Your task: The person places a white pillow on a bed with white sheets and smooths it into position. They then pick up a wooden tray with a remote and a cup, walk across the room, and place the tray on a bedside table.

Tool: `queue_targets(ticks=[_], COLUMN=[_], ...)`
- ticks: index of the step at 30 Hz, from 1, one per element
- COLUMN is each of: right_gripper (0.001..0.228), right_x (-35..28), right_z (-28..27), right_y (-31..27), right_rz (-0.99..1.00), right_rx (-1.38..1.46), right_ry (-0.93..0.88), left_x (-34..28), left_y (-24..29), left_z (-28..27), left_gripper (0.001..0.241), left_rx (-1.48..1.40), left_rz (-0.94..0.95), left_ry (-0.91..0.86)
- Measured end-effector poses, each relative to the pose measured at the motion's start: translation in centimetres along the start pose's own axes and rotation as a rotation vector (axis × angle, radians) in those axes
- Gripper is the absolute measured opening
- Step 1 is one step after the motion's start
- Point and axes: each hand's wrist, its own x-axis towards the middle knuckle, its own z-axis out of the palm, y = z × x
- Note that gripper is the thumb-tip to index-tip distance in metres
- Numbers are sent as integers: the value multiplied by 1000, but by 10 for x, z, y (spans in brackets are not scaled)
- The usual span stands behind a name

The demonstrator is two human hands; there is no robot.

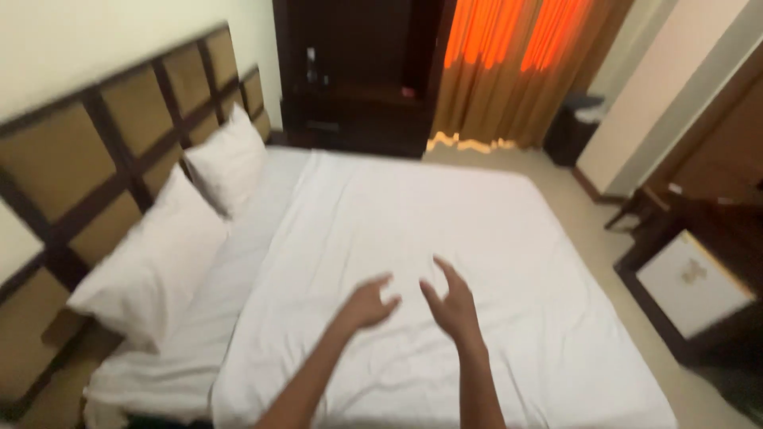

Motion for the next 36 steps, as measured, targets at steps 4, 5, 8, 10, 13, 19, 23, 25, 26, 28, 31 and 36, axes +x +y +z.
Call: queue_targets(ticks=[4,5,8,10,13,19,23,25,26,28,31,36], right_gripper=[59,59,61,67,71,75,75,71,71,68,66,64], right_x=[8,11,20,28,40,63,59,43,37,26,13,-6], right_z=[-5,-4,1,11,21,28,13,0,-2,-9,-24,-66], right_y=[-28,-33,-39,-28,-39,-24,-13,-13,-5,12,24,27], right_rz=[-10,-12,-8,-70,-41,-95,-103,-95,-86,-142,-125,-70], right_rx=[-26,-21,-56,-201,-352,-555,-542,-424,-425,-341,-290,-311], right_ry=[-14,-15,-37,-46,-135,-241,-237,-169,-175,-111,-98,-37], left_x=[-46,-47,-45,-42,-31,-24,-18,-21,-24,-26,-19,3], left_y=[64,68,80,84,86,122,124,124,122,122,109,130], left_z=[-83,-87,-93,-90,-84,-95,-85,-73,-69,-59,-42,-13], left_gripper=[71,71,74,75,76,75,74,77,77,76,76,75], left_rx=[-134,-130,34,206,292,327,315,311,308,295,268,269], left_rz=[-185,-187,-297,-327,-277,-225,-211,-198,-201,-183,-224,-229], left_ry=[24,28,38,-12,14,2,25,27,17,-12,-59,-140])
